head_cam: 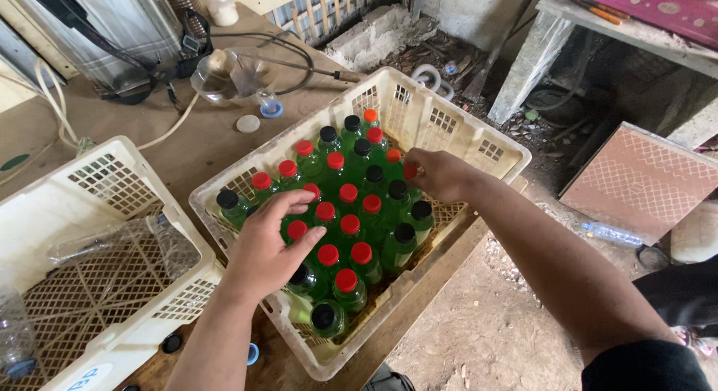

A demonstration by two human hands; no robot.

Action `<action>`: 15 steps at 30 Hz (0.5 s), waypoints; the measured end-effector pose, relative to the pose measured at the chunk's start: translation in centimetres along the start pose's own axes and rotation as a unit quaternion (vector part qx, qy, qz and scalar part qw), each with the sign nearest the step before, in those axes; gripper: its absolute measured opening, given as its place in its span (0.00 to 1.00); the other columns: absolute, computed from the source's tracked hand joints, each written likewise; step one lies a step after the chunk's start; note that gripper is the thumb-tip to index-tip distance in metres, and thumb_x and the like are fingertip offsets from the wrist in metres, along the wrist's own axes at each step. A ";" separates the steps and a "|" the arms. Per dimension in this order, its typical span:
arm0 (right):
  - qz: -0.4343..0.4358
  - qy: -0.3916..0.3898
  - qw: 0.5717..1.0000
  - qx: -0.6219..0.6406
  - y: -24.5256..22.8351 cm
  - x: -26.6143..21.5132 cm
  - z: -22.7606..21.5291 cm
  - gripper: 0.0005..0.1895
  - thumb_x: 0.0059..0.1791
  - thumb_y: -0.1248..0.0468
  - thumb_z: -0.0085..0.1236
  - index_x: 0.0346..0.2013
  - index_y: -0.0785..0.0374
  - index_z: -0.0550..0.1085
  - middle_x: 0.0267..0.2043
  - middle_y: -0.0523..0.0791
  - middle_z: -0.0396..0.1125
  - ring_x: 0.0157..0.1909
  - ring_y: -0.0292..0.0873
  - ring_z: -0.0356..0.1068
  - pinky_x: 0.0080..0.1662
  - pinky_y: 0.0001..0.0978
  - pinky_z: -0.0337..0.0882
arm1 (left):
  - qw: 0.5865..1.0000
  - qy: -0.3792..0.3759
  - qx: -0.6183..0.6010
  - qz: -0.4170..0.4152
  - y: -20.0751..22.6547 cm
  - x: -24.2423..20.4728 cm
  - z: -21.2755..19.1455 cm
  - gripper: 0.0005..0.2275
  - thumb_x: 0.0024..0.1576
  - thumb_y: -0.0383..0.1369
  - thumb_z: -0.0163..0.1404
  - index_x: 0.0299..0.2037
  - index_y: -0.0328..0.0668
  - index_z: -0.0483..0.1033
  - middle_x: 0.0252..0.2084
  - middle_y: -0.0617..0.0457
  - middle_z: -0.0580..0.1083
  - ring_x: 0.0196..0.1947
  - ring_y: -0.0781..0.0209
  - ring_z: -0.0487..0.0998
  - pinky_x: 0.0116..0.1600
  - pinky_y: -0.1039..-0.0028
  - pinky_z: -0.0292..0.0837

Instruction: The person fills plastic bottles with chopped green vegetables using a funnel. They take bottles from a crate, fill them from a large container, screw on caps, and place the filled bottles into another crate.

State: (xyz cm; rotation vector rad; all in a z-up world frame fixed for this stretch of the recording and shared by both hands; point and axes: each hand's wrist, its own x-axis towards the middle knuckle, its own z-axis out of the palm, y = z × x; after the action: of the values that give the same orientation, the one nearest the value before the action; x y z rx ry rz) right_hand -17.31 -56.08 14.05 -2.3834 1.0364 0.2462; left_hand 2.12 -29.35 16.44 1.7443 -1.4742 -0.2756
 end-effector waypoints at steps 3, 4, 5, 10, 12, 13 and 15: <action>0.004 0.016 1.000 0.025 -0.3 -0.8 -0.2 0.23 0.53 0.55 0.54 0.63 0.50 0.64 0.63 0.44 0.67 0.62 0.47 0.69 0.64 0.43 0.67 | 1.000 -0.015 -0.013 0.017 0.0 1.5 1.0 0.22 0.53 0.36 0.62 0.57 0.41 0.73 0.57 0.49 0.78 0.55 0.55 0.81 0.56 0.65 0.75; 0.005 0.017 1.000 0.025 -0.5 -1.0 -0.3 0.24 0.53 0.54 0.54 0.63 0.50 0.64 0.64 0.44 0.66 0.63 0.47 0.68 0.65 0.43 0.66 | 0.999 -0.020 -0.026 0.025 -0.1 2.3 1.6 0.21 0.54 0.37 0.61 0.57 0.41 0.73 0.57 0.49 0.78 0.55 0.56 0.82 0.56 0.65 0.76; 0.006 0.018 1.000 0.024 -0.6 -1.2 -0.4 0.25 0.53 0.54 0.54 0.64 0.49 0.63 0.65 0.43 0.65 0.64 0.47 0.67 0.66 0.43 0.64 | 0.998 -0.025 -0.039 0.032 -0.1 3.1 2.2 0.21 0.55 0.37 0.60 0.57 0.41 0.73 0.57 0.50 0.78 0.55 0.57 0.82 0.56 0.66 0.77; -0.019 0.098 0.995 -0.005 -1.1 -2.6 -1.0 0.28 0.51 0.53 0.59 0.63 0.54 0.64 0.64 0.47 0.65 0.64 0.50 0.67 0.65 0.44 0.65 | 0.997 -0.061 -0.051 0.015 0.0 8.2 5.4 0.22 0.57 0.38 0.58 0.60 0.42 0.71 0.58 0.46 0.77 0.57 0.52 0.80 0.55 0.63 0.76; -0.048 0.150 0.987 -0.023 -1.3 -3.2 -1.2 0.29 0.50 0.51 0.62 0.62 0.56 0.66 0.62 0.49 0.67 0.62 0.51 0.69 0.63 0.44 0.68 | 0.997 -0.069 -0.038 0.016 0.3 9.4 6.4 0.24 0.57 0.39 0.59 0.62 0.41 0.70 0.58 0.44 0.77 0.57 0.50 0.79 0.58 0.63 0.75; -0.066 0.171 0.983 -0.015 -1.4 -3.6 -1.3 0.29 0.49 0.52 0.63 0.61 0.57 0.66 0.61 0.49 0.67 0.61 0.52 0.69 0.62 0.45 0.68 | 0.997 -0.075 -0.034 0.014 0.5 9.8 6.7 0.24 0.56 0.38 0.59 0.62 0.42 0.69 0.58 0.44 0.76 0.57 0.50 0.79 0.58 0.63 0.74; -0.105 0.213 0.971 -0.001 -1.7 -4.4 -1.5 0.30 0.47 0.53 0.64 0.60 0.58 0.67 0.61 0.49 0.68 0.59 0.53 0.70 0.59 0.45 0.70 | 0.996 -0.080 -0.039 0.020 0.9 10.2 6.9 0.26 0.56 0.38 0.59 0.63 0.42 0.68 0.59 0.43 0.76 0.58 0.49 0.79 0.58 0.63 0.74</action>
State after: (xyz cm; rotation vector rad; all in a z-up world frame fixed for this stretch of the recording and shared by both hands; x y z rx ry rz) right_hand -19.17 -53.17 17.54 -2.5838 0.9481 -0.3571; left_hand 0.10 -41.47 15.99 1.6599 -1.5895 -0.4550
